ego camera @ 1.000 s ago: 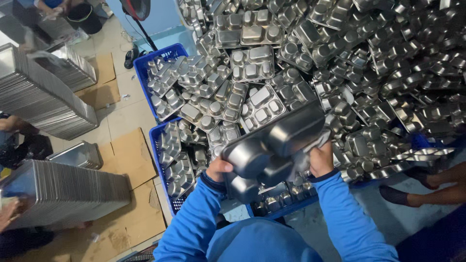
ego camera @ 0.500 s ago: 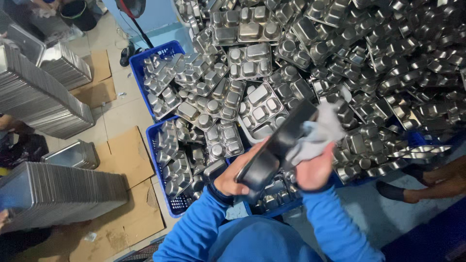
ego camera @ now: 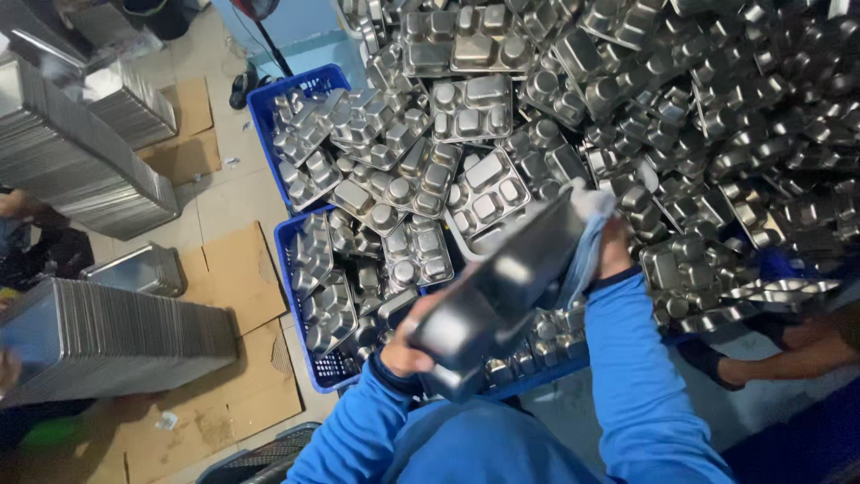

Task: The person repeatedly picks up stainless steel compartmentalized trays from a large pile in a blue crate, wipes them with a white cloth, and places them into a black crate. The process is continuous and repetitive throughout the clip.

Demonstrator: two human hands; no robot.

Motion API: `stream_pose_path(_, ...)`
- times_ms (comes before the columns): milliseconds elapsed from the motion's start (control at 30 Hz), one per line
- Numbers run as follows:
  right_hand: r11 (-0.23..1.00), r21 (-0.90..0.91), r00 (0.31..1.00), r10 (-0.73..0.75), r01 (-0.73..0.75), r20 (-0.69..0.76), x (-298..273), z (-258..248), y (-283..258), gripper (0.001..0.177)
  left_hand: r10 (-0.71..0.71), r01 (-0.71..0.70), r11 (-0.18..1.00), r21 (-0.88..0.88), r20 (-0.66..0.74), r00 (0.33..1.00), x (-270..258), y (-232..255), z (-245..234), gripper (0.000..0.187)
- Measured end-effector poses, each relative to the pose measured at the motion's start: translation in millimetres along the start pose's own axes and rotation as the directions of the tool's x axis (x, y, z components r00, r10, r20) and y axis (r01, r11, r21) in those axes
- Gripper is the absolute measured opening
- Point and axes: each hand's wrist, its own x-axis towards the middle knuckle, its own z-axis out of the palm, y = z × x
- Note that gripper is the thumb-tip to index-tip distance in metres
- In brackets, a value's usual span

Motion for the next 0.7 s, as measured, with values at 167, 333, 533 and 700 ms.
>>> stream_pose_path(167,0.972,-0.233,0.993,0.030,-0.003,0.113,-23.8,-20.6,82.5,0.033,0.224,-0.283,0.877,-0.388,-0.191,0.956,-9.9,9.0,-17.2,0.099)
stream_pose_path(333,0.973,-0.154,0.974,0.145,-0.172,-0.171,-49.0,-3.7,101.6,0.029,0.176,-0.162,0.984,0.075,-0.245,0.953,-3.3,17.5,-12.9,0.086)
stream_pose_path(533,0.344,0.910,0.845,0.534,-0.232,0.013,-46.0,-19.0,-38.5,0.059,0.138,-0.413,0.169,0.895,0.393,0.909,23.3,41.8,48.2,0.117)
stream_pose_path(700,0.589,0.759,0.875,0.482,-0.278,-0.053,-53.3,23.6,-80.4,0.045,-0.124,-0.331,-0.395,0.857,0.308,0.943,53.1,43.6,75.6,0.124)
